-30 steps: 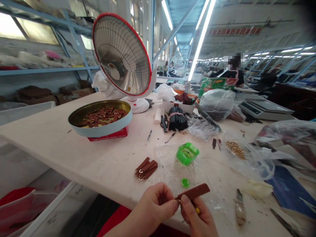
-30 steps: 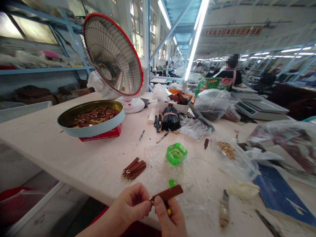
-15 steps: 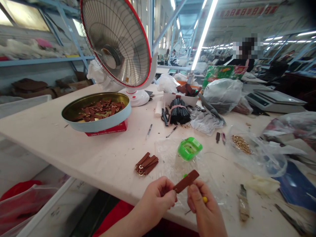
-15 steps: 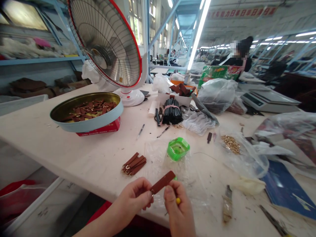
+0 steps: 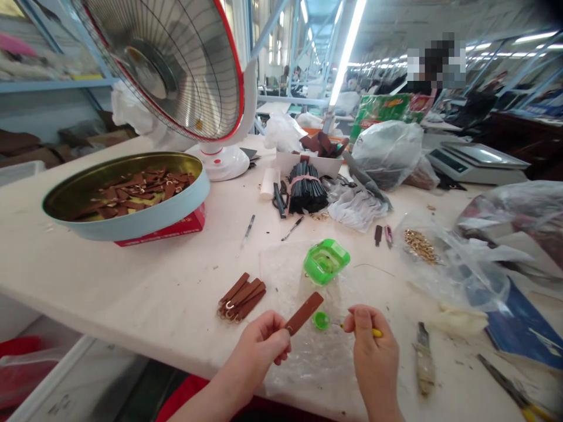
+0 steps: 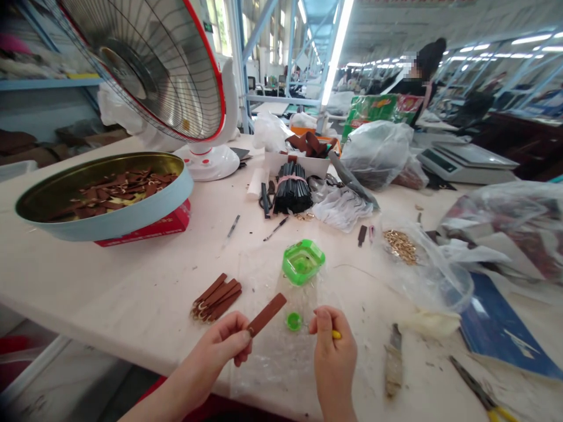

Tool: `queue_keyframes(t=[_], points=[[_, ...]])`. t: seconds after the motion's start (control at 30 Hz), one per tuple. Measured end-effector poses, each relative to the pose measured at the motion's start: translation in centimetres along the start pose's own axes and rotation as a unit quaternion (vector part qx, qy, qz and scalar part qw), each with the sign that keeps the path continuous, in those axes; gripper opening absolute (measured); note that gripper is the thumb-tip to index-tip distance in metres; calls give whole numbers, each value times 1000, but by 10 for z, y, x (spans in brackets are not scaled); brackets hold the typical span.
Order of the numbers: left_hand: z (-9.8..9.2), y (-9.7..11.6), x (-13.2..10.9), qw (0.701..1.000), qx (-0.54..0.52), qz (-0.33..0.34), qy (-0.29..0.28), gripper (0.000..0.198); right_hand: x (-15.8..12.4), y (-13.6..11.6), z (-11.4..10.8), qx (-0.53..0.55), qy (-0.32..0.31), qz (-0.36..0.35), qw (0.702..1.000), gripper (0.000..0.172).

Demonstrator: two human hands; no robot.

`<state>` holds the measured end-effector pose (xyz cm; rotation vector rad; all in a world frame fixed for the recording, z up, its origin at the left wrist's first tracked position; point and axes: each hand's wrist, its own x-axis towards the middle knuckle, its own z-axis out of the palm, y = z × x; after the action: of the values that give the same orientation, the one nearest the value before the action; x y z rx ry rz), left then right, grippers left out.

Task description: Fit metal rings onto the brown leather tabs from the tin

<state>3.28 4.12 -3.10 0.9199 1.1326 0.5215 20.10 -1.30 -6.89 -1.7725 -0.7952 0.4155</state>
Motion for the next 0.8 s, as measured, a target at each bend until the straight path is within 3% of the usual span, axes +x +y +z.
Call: queue_keyframes(t=[0.13, 0.23, 0.33, 0.57, 0.8], points=[[2, 0, 4, 1000, 22, -9, 8, 8, -2, -1, -5, 31, 11, 23, 999, 35], [5, 0, 1, 999, 30, -13, -14, 11, -6, -21, -19, 170, 50, 38, 984, 33], [8, 3, -9, 997, 8, -27, -66, 20, -13, -46, -31, 282, 37, 26, 958, 35], [11, 7, -36, 993, -27, -15, -118, 27, -34, -60, -30, 294, 2, 19, 956, 42], [10, 9, -54, 997, -35, 30, -60, 17, -47, -70, -46, 320, 45, 10, 946, 34]])
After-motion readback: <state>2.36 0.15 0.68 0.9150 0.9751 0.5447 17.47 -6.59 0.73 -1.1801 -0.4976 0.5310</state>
